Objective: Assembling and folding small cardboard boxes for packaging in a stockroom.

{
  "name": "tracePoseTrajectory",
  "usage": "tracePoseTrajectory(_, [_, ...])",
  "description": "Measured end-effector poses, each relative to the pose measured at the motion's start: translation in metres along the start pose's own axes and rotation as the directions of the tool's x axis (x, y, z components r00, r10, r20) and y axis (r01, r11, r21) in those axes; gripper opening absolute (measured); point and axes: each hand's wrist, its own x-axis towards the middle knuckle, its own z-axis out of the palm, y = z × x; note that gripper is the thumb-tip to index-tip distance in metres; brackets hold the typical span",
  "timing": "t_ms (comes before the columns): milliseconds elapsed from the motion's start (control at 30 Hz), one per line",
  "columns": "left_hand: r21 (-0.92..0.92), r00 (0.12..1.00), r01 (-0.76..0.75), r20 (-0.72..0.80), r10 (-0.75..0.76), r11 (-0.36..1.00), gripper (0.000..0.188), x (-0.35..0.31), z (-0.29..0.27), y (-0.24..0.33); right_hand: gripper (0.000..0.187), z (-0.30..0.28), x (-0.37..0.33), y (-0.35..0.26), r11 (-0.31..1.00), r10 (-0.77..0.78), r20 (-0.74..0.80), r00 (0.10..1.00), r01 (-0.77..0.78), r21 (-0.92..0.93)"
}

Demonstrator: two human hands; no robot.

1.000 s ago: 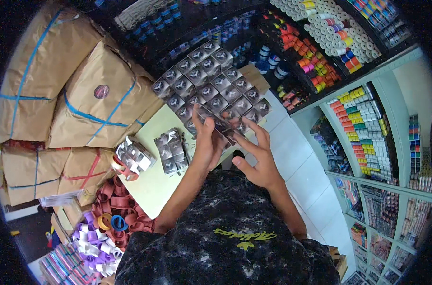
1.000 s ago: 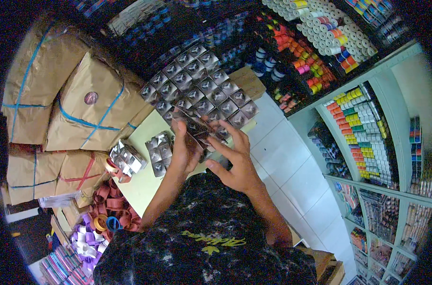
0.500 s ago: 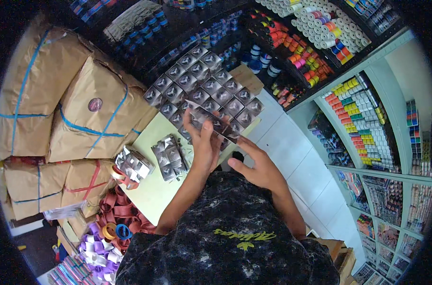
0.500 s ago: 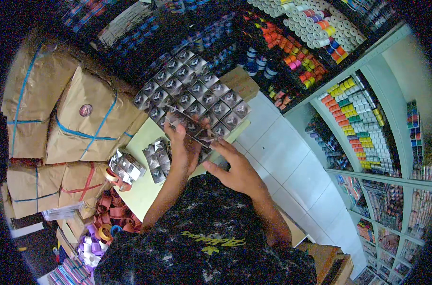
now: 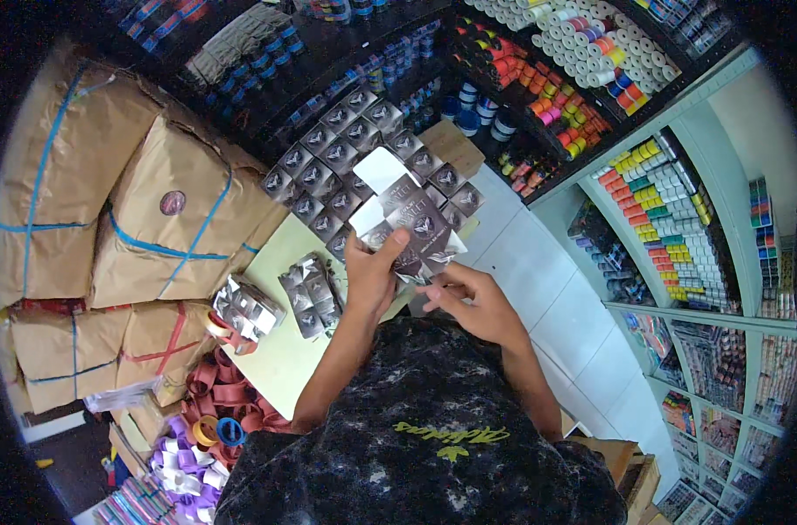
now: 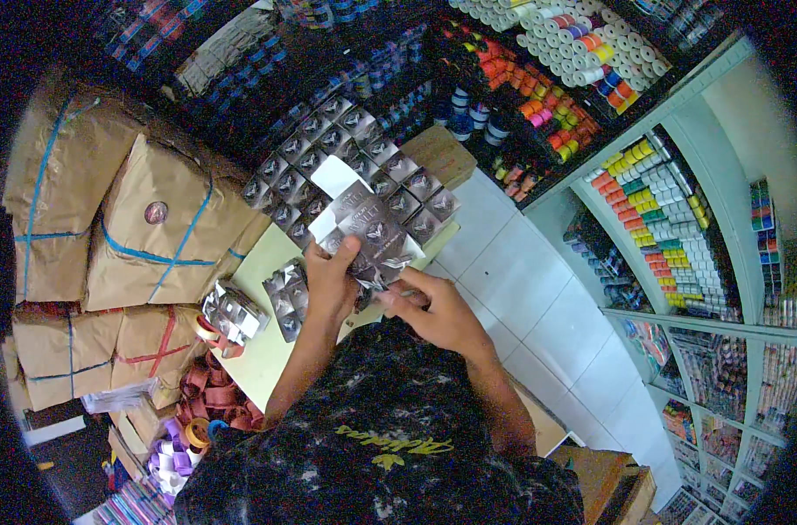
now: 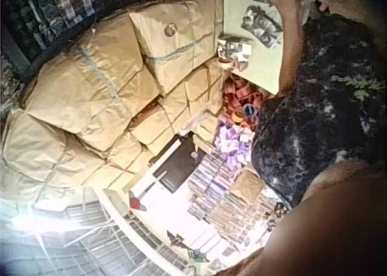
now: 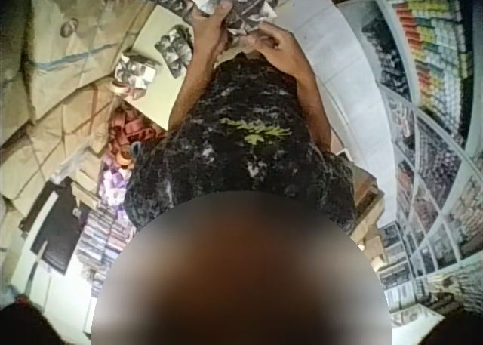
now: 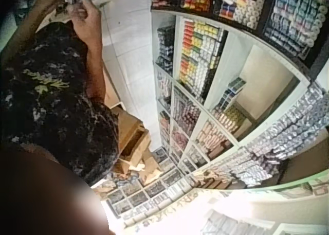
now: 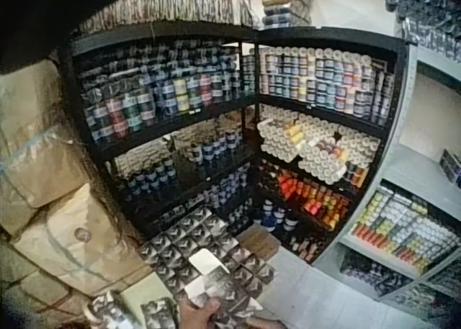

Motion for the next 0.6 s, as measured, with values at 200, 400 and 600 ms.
tracePoseTrajectory(200, [0.138,1.000,0.013,0.022,-0.017,0.990,0.045,0.005,-0.007,0.009,0.017,-0.017,-0.001,0.007,0.993,-0.041,-0.290,0.956,0.006,-0.120])
tracePoseTrajectory(400, [0.501,0.984,0.003,0.152,-0.091,0.865,0.024,-0.004,-0.001,0.013,0.019,-0.005,0.010,0.001,0.970,-0.164,-0.491,0.855,0.230,0.077])
tracePoseTrajectory(600, [0.563,0.973,0.016,0.182,-0.144,0.826,0.024,-0.010,0.004,0.014,0.012,-0.009,0.005,0.013,0.983,-0.101,-0.452,0.886,0.159,0.091])
